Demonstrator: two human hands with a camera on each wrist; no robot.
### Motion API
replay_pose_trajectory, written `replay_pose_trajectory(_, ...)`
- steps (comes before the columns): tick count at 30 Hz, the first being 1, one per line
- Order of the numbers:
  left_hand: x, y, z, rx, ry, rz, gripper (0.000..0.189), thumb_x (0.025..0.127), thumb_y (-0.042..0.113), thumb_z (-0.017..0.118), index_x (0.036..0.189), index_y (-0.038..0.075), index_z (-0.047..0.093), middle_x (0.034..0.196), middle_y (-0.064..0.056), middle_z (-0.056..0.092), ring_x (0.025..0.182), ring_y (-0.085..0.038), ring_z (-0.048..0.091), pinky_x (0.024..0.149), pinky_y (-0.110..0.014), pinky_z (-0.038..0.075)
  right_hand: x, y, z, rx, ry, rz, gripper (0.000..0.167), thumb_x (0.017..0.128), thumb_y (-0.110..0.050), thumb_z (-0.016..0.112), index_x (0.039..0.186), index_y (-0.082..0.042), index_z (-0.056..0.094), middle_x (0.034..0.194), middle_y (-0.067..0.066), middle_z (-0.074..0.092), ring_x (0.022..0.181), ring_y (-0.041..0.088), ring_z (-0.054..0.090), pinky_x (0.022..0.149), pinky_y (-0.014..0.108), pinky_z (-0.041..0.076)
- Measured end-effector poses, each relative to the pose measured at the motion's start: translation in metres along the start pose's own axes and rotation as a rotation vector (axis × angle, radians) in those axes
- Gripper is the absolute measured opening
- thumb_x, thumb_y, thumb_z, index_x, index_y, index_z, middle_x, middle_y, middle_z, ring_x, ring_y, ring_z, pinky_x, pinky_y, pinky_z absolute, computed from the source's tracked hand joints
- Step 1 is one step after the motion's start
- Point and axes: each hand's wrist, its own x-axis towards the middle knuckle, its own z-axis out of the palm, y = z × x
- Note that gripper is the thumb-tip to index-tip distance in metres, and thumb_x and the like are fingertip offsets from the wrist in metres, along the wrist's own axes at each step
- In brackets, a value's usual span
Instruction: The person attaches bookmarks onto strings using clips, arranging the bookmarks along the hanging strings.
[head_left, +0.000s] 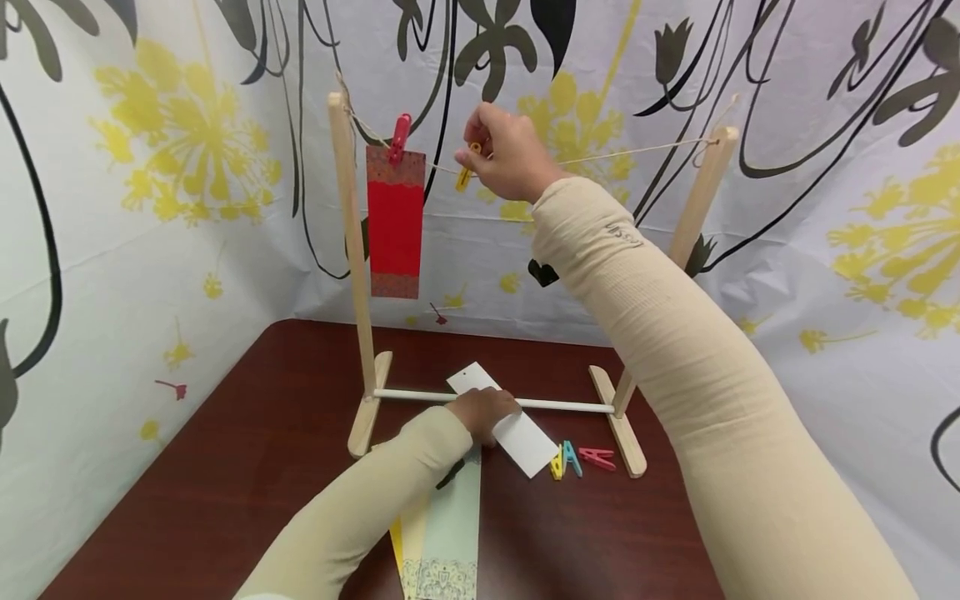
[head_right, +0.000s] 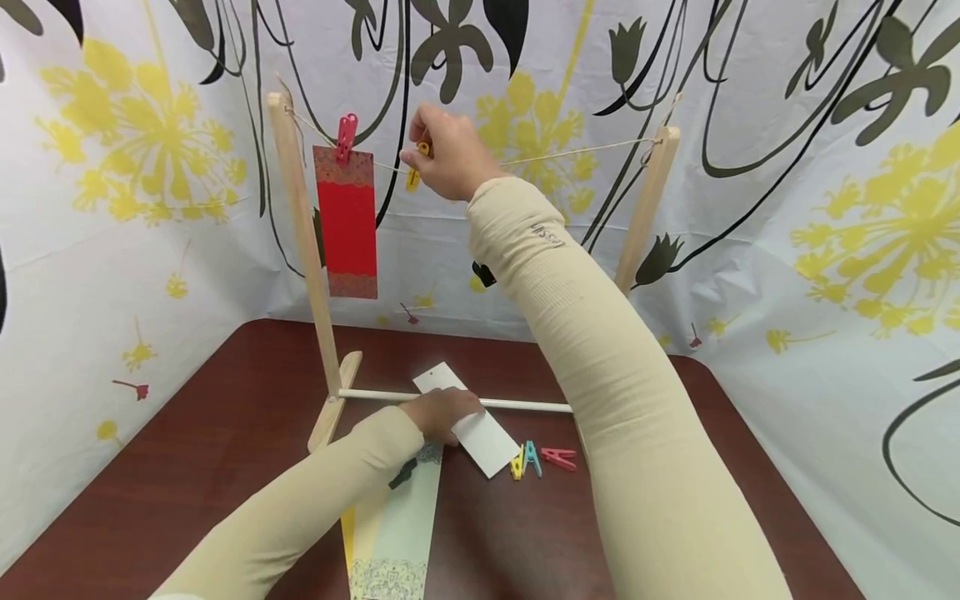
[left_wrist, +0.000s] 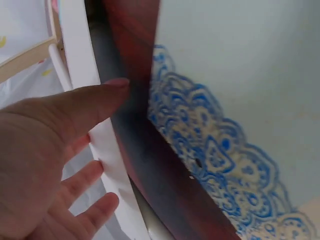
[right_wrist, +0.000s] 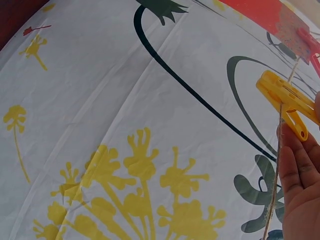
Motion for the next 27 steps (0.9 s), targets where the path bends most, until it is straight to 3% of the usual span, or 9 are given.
replay_pose_trajectory(4,-0.001,0.000,0.002,0.045,0.001,0.045,0.046,0.090,0.022,0.070,0.134,0.017,0.056,0.136,0.003,0.053,0.123,-0.014,0.050,0.097,-0.026,0.042,-0.001,-0.001,-0.001,0.005,0.002,0.004,0.027,0.098,-0.026,0.057,0.112,-0.004,0.051,0.104,0.008,0.055,0.089,0.020,0.051,0.082,0.029,0.043)
replay_pose_trajectory(6,-0.003,0.000,0.000,0.011,0.024,0.075,0.032,0.097,0.021,0.060,0.129,0.017,0.058,0.129,0.003,0.057,0.118,-0.011,0.053,0.096,-0.024,0.042,-0.001,-0.001,-0.002,0.003,0.000,0.004,0.027,0.098,-0.026,0.057,0.111,-0.004,0.051,0.104,0.007,0.055,0.089,0.019,0.050,0.082,0.029,0.043)
replay_pose_trajectory(9,-0.004,-0.003,-0.009,-0.087,0.117,0.103,0.022,0.103,0.016,0.048,0.119,0.014,0.063,0.114,0.003,0.063,0.104,-0.009,0.058,0.090,-0.022,0.044,-0.001,-0.001,-0.002,0.000,0.002,-0.001,0.027,0.098,-0.026,0.057,0.111,-0.004,0.051,0.103,0.008,0.055,0.087,0.019,0.050,0.081,0.028,0.042)
replay_pose_trajectory(11,-0.005,-0.005,-0.019,-0.165,0.215,0.073,0.020,0.103,0.011,0.046,0.114,0.013,0.063,0.106,0.002,0.063,0.094,-0.010,0.059,0.084,-0.024,0.047,0.000,-0.001,-0.002,-0.003,0.006,-0.002,0.027,0.098,-0.026,0.057,0.111,-0.003,0.051,0.102,0.008,0.055,0.087,0.019,0.050,0.080,0.028,0.042)
replay_pose_trajectory(15,-0.008,-0.010,-0.043,-0.319,0.482,-0.026,0.016,0.100,0.005,0.048,0.111,0.007,0.059,0.098,-0.005,0.062,0.085,-0.018,0.059,0.075,-0.032,0.049,0.000,0.000,-0.003,-0.006,0.010,0.000,0.027,0.098,-0.025,0.058,0.111,-0.003,0.051,0.102,0.008,0.055,0.087,0.020,0.049,0.080,0.028,0.042)
replay_pose_trajectory(21,-0.012,-0.015,-0.071,-0.517,0.995,-0.134,0.031,0.103,0.006,0.038,0.131,-0.009,0.042,0.101,-0.027,0.060,0.076,-0.038,0.061,0.069,-0.049,0.050,-0.001,-0.001,-0.005,0.005,0.007,0.005,0.026,0.097,-0.024,0.059,0.111,-0.003,0.051,0.105,0.008,0.057,0.092,0.019,0.052,0.085,0.029,0.043)
replay_pose_trajectory(24,-0.011,-0.017,-0.083,-0.522,1.237,-0.212,0.034,0.103,0.004,0.036,0.134,-0.009,0.036,0.107,-0.031,0.057,0.074,-0.042,0.059,0.068,-0.053,0.049,0.000,0.000,-0.005,0.022,0.022,0.001,0.025,0.096,-0.021,0.061,0.109,-0.003,0.052,0.106,0.009,0.059,0.093,0.019,0.054,0.086,0.029,0.044)
replay_pose_trajectory(27,-0.011,-0.019,-0.093,-0.484,1.408,-0.295,0.035,0.103,0.004,0.035,0.136,-0.007,0.035,0.115,-0.030,0.055,0.081,-0.043,0.059,0.069,-0.053,0.049,0.000,0.001,-0.005,0.038,0.049,-0.001,0.023,0.095,-0.018,0.063,0.107,-0.003,0.053,0.104,0.008,0.060,0.090,0.018,0.055,0.083,0.028,0.044)
